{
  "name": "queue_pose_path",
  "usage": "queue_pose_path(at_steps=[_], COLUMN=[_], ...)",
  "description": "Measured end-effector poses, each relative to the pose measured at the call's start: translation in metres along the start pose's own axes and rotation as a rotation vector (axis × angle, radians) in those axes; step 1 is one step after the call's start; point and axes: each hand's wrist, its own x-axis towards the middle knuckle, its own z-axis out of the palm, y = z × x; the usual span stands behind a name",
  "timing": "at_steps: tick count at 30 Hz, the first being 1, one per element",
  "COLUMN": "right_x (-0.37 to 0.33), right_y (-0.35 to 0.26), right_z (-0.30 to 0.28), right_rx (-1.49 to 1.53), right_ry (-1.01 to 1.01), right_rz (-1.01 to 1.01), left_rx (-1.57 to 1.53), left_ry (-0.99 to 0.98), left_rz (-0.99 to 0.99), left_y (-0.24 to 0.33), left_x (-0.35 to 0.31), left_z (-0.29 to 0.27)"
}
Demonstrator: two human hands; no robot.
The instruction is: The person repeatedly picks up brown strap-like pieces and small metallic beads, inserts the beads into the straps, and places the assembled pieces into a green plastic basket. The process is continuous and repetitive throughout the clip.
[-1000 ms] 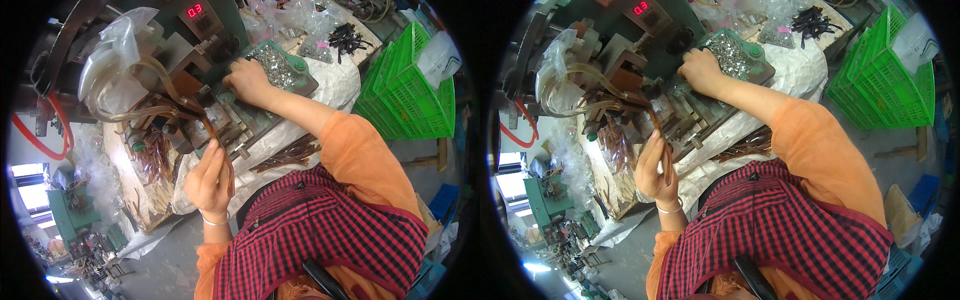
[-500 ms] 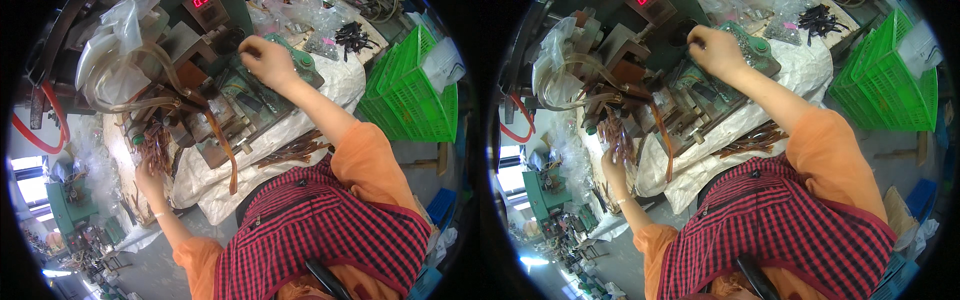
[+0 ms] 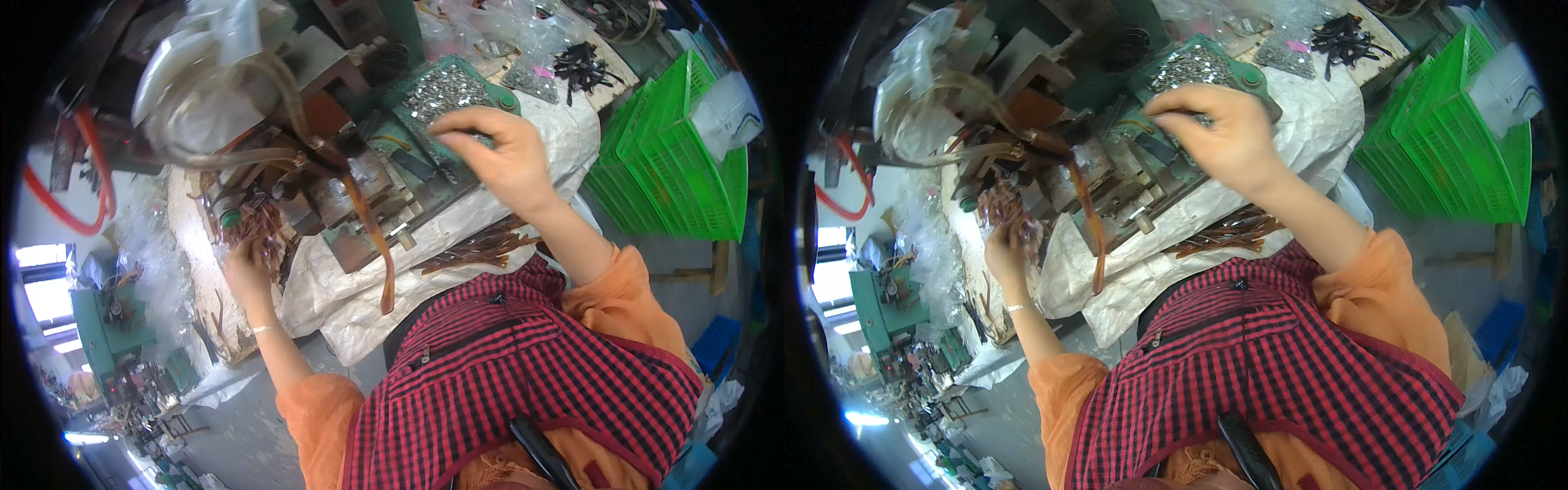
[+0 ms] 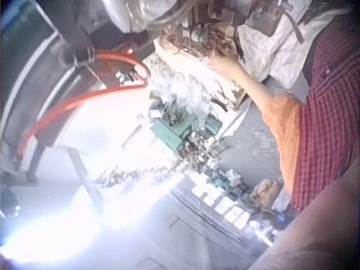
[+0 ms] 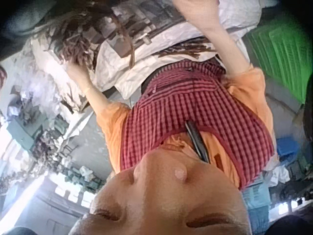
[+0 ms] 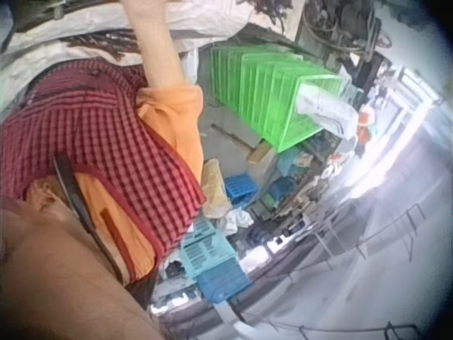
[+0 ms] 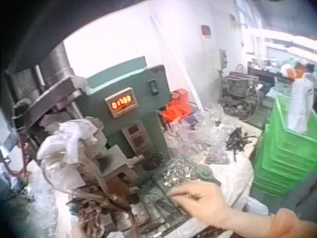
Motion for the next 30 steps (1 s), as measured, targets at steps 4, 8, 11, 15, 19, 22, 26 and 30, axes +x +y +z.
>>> queue_pose_path(at_steps=[4, 8, 11, 15, 19, 22, 26, 30], right_x=[0.030, 0.020, 0.016, 0.021, 0.014, 0.000, 0.016, 0.039], right_y=[-0.015, -0.013, -0.009, -0.022, -0.059, -0.063, -0.045, 0.042], right_z=[0.065, 0.095, 0.098, 0.093, 0.093, 0.085, 0.054, 0.012], right_rx=[0.165, 0.413, 0.462, 0.548, 0.628, 0.603, 0.300, 0.032], right_ry=[-0.040, 0.016, 0.032, 0.005, 0.010, -0.065, -0.239, 0.196], right_rz=[-0.049, 0.065, 0.147, 0.263, 0.405, 0.230, 0.163, 0.125], left_rx=[-0.278, -1.036, -1.381, -1.420, -1.228, -0.656, -0.515, -0.516], left_ry=[-0.189, -0.604, -0.697, -0.061, 0.598, 0.622, 0.589, 0.631], left_rz=[-0.196, -0.441, -0.516, -0.295, 0.068, 0.682, 0.920, 0.958], left_y=[-0.016, -0.045, -0.022, 0.077, 0.133, 0.164, 0.189, 0.188], left_x=[0.012, 0.002, -0.018, -0.037, -0.051, -0.056, -0.044, -0.035], left_z=[0.020, 0.018, -0.016, -0.080, -0.087, -0.083, -0.058, -0.046])
